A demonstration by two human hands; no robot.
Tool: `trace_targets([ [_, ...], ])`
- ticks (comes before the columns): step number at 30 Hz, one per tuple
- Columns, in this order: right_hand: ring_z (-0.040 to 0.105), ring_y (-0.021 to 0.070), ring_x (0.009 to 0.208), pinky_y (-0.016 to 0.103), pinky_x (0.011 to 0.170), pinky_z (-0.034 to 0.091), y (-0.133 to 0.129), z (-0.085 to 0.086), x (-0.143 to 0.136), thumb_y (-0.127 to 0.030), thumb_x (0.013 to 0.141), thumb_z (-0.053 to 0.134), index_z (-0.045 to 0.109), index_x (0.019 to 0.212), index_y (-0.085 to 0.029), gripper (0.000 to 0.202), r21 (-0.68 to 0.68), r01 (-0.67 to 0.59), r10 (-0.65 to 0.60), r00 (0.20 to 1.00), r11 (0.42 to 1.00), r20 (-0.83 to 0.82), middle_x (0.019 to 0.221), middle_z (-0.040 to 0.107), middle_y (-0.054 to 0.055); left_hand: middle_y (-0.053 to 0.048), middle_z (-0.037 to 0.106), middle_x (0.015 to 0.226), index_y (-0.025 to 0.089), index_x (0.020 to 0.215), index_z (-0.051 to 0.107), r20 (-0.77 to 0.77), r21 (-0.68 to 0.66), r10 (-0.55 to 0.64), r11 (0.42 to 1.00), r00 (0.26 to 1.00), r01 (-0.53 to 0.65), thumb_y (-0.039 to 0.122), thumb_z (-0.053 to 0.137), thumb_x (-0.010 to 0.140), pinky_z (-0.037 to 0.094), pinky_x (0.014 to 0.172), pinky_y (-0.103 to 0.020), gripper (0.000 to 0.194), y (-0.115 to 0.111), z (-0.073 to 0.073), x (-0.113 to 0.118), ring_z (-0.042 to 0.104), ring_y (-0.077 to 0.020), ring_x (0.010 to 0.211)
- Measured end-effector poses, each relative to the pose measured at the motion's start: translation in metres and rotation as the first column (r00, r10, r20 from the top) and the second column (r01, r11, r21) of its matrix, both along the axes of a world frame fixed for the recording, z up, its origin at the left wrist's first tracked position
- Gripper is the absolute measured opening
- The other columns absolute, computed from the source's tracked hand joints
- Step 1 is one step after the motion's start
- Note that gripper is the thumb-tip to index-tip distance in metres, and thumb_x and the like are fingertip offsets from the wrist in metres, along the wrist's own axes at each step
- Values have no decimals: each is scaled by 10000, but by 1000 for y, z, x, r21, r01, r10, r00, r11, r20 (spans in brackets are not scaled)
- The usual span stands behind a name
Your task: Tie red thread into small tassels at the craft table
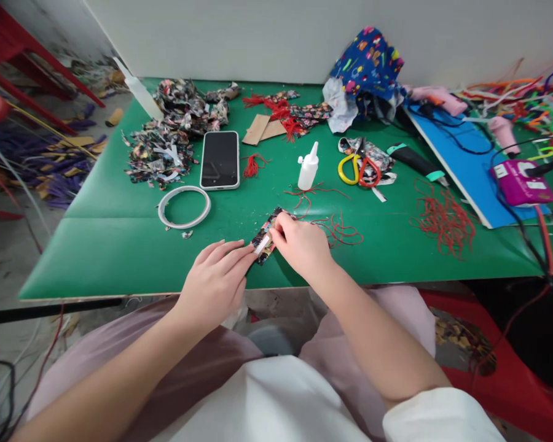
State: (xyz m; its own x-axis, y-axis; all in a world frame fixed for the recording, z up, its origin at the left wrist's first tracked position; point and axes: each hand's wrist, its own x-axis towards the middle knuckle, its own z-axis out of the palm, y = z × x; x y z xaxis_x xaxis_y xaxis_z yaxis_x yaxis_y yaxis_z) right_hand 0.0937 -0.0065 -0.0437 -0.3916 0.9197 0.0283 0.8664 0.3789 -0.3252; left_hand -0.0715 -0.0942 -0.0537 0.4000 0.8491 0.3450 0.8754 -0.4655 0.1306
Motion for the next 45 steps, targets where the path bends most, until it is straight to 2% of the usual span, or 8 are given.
trace_targets([
  [4, 493, 97, 471, 225, 485, 231, -3, 2, 0, -425, 838, 479, 511, 741, -218, 231, -48, 0, -4, 997, 999, -82, 555, 584, -42, -63, 659, 1095, 136, 1083, 605, 12, 4, 4, 1000, 1000, -4, 135, 458, 822, 407, 927, -422, 299, 1, 0, 1, 564, -235, 1045],
  [7, 498, 98, 485, 220, 487, 221, -4, 2, -1, -436, 804, 529, 510, 700, -215, 245, -36, -16, 14, 999, 999, -45, 544, 575, -46, -68, 667, 1060, 134, 1057, 611, 11, -3, 7, 1000, 1000, -7, 138, 452, 823, 408, 935, -419, 284, 2, 0, 2, 580, -219, 1003],
  [21, 510, 103, 486, 222, 484, 199, -3, -1, -2, -376, 830, 494, 538, 696, -226, 206, -5, 13, -13, 1000, 1000, -9, 531, 582, -47, -43, 676, 989, 146, 1008, 615, 14, 16, -26, 1000, 1000, 25, 131, 478, 814, 387, 944, -384, 238, 7, 4, -1, 575, -191, 973],
  [26, 526, 111, 488, 226, 484, 203, -3, 0, -3, -377, 845, 469, 547, 719, -225, 212, 2, -11, 11, 1000, 1000, 11, 538, 589, -40, -53, 626, 809, 149, 989, 614, -87, 7, 3, 1000, 996, -3, 196, 458, 842, 403, 842, -385, 219, 16, 8, 7, 550, -205, 848],
  [31, 570, 128, 509, 229, 480, 206, -3, 1, -3, -377, 852, 467, 548, 788, -229, 180, 4, 3, -3, 999, 1000, 48, 585, 631, -34, -53, 576, 777, 156, 1040, 590, -185, -30, 48, 998, 981, -54, 217, 423, 862, 376, 690, -369, 252, 25, 14, 18, 525, -222, 787],
  [36, 621, 145, 552, 233, 473, 204, -5, -1, -4, -355, 872, 448, 534, 866, -240, 144, 37, -17, 14, 998, 999, 67, 649, 667, -30, -45, 567, 767, 174, 955, 610, -210, -62, 62, 995, 976, -77, 224, 421, 866, 359, 671, -366, 214, 28, 18, 22, 527, -223, 779],
  [42, 633, 156, 560, 239, 470, 198, -6, -2, -5, -364, 877, 437, 528, 867, -243, 152, 46, -7, 2, 995, 999, 99, 648, 670, -28, -41, 585, 786, 164, 1039, 591, -185, -71, 60, 995, 981, -75, 232, 430, 870, 375, 673, -356, 243, 21, 15, 17, 542, -206, 780],
  [45, 629, 158, 553, 237, 467, 197, -7, -1, -5, -429, 860, 452, 524, 844, -246, 197, 47, -4, 0, 996, 999, 86, 639, 665, -35, -44, 603, 801, 153, 1042, 593, -159, -29, 50, 998, 986, -55, 206, 452, 858, 384, 697, -355, 238, 16, 10, 13, 554, -205, 823],
])
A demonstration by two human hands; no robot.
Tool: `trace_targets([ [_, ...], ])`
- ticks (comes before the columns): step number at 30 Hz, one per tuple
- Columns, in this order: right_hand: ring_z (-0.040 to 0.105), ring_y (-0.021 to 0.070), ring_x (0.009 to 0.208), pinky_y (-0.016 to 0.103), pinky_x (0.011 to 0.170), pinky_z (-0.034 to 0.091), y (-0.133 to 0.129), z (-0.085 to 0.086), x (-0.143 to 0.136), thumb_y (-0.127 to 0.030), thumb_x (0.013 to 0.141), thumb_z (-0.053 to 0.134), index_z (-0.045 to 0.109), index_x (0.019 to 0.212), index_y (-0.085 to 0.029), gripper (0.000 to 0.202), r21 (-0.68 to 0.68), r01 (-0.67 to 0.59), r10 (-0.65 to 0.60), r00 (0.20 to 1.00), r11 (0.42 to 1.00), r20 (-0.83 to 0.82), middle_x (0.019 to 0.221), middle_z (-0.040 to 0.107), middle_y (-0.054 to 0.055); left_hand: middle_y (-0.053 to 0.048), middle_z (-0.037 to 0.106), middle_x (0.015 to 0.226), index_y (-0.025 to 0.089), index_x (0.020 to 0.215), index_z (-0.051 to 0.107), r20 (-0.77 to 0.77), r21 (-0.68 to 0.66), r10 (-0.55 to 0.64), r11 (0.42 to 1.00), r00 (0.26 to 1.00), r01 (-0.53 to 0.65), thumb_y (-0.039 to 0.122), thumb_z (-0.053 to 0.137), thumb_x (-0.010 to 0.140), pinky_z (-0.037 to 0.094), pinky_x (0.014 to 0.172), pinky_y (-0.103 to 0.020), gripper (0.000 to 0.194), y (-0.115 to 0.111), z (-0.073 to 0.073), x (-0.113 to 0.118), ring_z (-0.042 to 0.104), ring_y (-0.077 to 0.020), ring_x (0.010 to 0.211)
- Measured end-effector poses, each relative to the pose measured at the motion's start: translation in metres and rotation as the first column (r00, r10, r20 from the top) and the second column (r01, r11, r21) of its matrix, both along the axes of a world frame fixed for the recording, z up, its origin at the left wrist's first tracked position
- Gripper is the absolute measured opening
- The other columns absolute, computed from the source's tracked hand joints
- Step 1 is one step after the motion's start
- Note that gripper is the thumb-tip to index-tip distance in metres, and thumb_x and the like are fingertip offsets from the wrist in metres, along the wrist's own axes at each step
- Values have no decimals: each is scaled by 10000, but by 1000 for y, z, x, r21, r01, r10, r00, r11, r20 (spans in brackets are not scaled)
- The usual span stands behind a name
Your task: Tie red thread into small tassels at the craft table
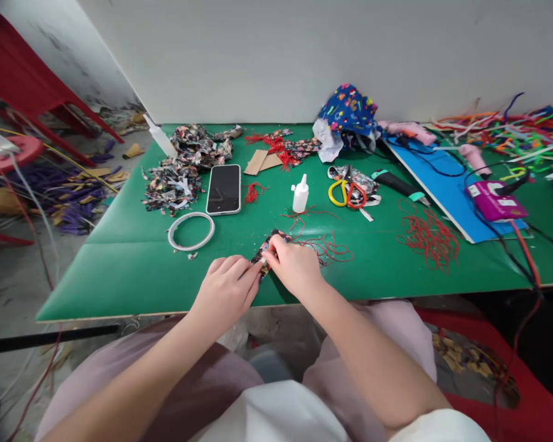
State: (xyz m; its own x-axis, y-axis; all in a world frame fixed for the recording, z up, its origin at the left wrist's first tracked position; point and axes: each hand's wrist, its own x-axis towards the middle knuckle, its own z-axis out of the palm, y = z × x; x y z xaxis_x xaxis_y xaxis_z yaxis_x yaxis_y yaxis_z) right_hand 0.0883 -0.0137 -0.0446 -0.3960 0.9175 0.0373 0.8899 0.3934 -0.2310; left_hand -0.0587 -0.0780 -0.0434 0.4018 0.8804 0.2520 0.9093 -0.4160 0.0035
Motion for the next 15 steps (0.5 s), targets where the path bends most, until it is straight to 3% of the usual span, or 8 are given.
trace_targets([
  [3, 622, 159, 546, 233, 463, 195, 0, 1, 0, -495, 818, 492, 526, 825, -250, 247, -9, -1, 1, 1000, 1000, -10, 629, 662, -41, -55, 633, 848, 141, 1027, 602, 46, 51, -25, 998, 999, 22, 190, 478, 846, 394, 738, -353, 225, -4, -4, -3, 564, -208, 892],
  [15, 591, 123, 522, 225, 475, 231, 1, 3, 2, -381, 846, 481, 558, 848, -250, 152, -52, -2, 0, 1000, 999, -31, 621, 649, -51, -54, 692, 990, 146, 956, 646, 162, 140, -83, 988, 983, 60, 162, 513, 826, 425, 781, -368, 187, -13, -8, -10, 588, -222, 984],
])
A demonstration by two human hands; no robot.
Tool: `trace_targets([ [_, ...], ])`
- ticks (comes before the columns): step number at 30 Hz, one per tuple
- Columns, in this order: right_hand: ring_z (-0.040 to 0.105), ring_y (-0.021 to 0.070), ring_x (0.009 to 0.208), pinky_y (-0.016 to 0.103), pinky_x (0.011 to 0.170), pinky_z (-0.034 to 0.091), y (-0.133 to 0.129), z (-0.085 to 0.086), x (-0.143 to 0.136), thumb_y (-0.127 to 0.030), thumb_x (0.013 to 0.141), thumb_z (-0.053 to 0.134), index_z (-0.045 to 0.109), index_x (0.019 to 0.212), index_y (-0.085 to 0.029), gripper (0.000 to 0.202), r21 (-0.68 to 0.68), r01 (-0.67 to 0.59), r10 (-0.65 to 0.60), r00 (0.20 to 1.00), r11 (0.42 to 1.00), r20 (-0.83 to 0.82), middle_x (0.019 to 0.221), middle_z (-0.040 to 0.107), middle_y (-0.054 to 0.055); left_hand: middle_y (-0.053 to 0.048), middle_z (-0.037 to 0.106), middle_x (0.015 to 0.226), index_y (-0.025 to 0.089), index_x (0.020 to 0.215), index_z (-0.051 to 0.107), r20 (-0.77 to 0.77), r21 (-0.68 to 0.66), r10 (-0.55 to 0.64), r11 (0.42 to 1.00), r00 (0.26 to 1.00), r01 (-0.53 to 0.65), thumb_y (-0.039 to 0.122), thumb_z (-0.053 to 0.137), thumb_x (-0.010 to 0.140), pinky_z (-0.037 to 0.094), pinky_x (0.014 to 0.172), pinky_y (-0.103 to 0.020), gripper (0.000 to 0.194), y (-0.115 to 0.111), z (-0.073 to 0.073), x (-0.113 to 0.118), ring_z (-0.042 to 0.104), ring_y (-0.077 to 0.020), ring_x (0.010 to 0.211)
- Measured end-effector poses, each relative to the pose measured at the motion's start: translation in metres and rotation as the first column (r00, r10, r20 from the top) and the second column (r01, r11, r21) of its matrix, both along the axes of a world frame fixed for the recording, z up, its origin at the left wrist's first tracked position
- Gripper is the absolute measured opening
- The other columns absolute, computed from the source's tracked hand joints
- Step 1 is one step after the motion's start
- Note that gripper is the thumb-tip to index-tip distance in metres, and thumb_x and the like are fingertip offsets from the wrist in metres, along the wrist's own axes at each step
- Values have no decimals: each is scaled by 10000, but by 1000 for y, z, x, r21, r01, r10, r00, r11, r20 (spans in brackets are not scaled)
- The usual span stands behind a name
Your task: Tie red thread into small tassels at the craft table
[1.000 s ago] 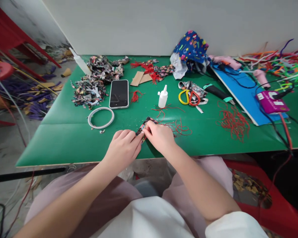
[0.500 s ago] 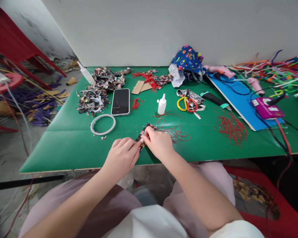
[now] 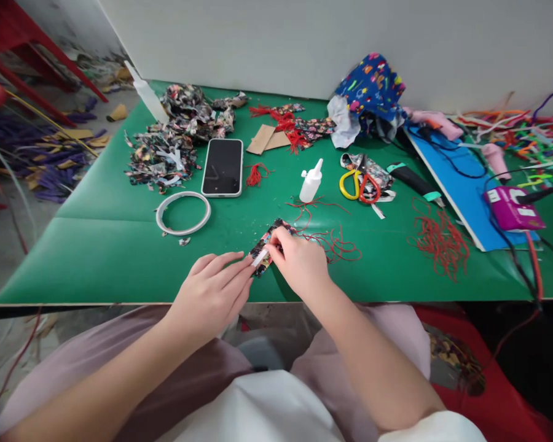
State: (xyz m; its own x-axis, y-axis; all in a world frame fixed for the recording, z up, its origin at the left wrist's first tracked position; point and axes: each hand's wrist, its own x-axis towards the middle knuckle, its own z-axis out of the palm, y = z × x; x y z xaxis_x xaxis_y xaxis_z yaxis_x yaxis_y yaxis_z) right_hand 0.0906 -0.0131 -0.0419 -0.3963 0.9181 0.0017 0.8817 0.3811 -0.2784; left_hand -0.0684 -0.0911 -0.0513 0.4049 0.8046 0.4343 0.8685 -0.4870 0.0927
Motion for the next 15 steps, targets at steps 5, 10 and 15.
trace_targets([
  [5, 588, 130, 512, 225, 469, 227, -2, -1, 0, -398, 849, 484, 556, 849, -259, 156, 11, 12, -13, 1000, 1000, 7, 616, 648, -60, -55, 682, 1039, 134, 970, 644, 34, -20, -23, 1000, 999, 24, 168, 520, 826, 427, 813, -375, 193, -1, -1, -3, 569, -231, 1031],
  [10, 563, 113, 483, 221, 468, 234, -3, -2, 2, -388, 849, 494, 562, 837, -254, 150, 26, 5, -5, 1000, 1000, -13, 582, 628, -64, -70, 650, 1109, 131, 994, 636, 76, -76, -48, 996, 996, 54, 160, 530, 815, 426, 857, -390, 210, -4, 0, -9, 527, -250, 1100],
  [15, 529, 85, 460, 218, 464, 248, -4, -3, 2, -379, 858, 483, 578, 824, -236, 175, 48, 2, -1, 999, 999, -36, 584, 612, -57, -86, 642, 1108, 138, 1058, 617, 174, -62, -27, 997, 984, 39, 148, 569, 778, 431, 859, -399, 283, -11, -7, -13, 538, -247, 1062],
])
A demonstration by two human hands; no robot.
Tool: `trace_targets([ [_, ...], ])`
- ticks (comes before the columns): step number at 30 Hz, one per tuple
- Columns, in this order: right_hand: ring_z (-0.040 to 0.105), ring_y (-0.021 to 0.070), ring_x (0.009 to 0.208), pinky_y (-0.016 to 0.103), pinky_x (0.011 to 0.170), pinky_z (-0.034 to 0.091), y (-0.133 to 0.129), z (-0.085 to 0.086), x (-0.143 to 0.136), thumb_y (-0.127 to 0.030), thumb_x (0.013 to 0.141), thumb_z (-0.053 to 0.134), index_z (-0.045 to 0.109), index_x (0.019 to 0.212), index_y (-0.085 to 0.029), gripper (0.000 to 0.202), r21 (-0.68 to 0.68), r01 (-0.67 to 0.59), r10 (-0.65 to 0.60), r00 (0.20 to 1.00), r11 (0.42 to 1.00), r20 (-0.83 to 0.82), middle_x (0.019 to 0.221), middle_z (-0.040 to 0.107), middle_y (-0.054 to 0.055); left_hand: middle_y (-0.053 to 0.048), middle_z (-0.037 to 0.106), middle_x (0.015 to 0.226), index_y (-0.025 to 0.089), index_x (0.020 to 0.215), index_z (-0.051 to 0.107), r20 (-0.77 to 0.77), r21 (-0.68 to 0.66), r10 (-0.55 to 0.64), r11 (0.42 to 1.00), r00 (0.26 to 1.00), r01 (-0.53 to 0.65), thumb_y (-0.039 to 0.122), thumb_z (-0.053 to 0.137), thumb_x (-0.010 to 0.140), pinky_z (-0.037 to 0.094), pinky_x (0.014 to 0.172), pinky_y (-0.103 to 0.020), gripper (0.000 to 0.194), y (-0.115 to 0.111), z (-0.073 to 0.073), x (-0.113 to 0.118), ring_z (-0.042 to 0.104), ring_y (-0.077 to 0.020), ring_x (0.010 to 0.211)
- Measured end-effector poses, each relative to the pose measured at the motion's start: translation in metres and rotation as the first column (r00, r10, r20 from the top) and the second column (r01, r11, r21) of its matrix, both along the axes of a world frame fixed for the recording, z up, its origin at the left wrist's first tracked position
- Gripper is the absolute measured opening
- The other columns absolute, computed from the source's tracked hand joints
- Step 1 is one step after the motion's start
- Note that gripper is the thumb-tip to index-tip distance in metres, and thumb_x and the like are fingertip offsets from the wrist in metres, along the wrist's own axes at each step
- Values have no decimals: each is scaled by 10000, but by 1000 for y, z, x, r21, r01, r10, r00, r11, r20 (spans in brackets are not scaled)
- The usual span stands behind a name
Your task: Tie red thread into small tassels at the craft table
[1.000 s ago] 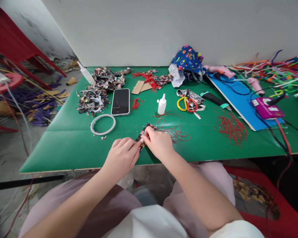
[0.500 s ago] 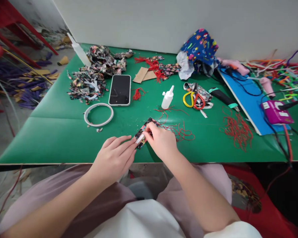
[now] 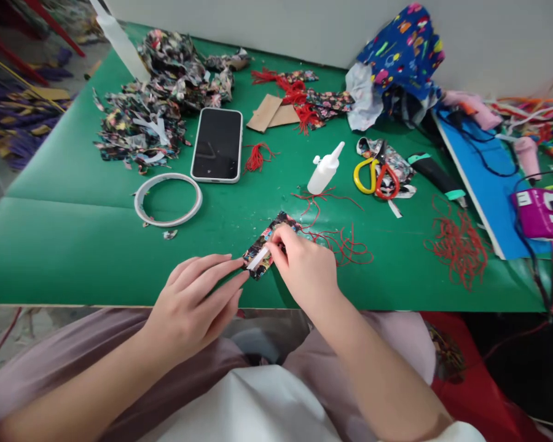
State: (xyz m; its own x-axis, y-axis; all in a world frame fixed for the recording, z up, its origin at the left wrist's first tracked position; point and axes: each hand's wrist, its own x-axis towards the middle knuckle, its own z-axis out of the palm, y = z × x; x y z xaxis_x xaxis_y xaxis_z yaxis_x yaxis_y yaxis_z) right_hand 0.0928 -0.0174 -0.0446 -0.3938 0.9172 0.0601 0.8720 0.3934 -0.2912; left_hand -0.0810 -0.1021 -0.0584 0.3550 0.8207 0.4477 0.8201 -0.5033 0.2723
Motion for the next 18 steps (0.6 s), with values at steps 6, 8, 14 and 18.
trace_targets([
  [6, 518, 78, 470, 214, 484, 311, 1, 4, 5, -316, 855, 507, 583, 836, -228, 118, 25, -62, 63, 997, 998, -41, 592, 602, -58, -56, 631, 1156, 151, 1170, 563, -70, -45, 23, 999, 997, -26, 169, 548, 800, 395, 902, -406, 372, -3, -2, 4, 513, -251, 1118],
  [8, 544, 86, 527, 212, 523, 354, -1, 6, 6, -291, 859, 507, 592, 835, -216, 116, 68, -101, 106, 990, 993, -87, 636, 618, -37, -44, 640, 1143, 159, 1146, 578, -78, -44, 31, 998, 996, -35, 174, 548, 803, 391, 907, -403, 345, -2, -1, 5, 517, -248, 1118],
  [14, 590, 121, 736, 234, 687, 443, -10, 6, 0, -212, 875, 471, 621, 854, -188, 153, 35, -302, 303, 934, 953, -187, 794, 639, 28, -33, 641, 1146, 169, 1098, 602, -81, -55, 17, 998, 997, -22, 208, 546, 813, 395, 923, -401, 293, 0, 2, 5, 529, -235, 1107],
  [18, 581, 129, 759, 244, 695, 452, -12, 3, -4, -207, 867, 483, 621, 822, -179, 147, -13, -298, 290, 938, 954, -192, 788, 627, 29, -31, 636, 1158, 178, 1085, 612, -79, -73, 10, 997, 997, -16, 213, 550, 813, 394, 928, -399, 282, -1, 3, 4, 517, -236, 1125],
])
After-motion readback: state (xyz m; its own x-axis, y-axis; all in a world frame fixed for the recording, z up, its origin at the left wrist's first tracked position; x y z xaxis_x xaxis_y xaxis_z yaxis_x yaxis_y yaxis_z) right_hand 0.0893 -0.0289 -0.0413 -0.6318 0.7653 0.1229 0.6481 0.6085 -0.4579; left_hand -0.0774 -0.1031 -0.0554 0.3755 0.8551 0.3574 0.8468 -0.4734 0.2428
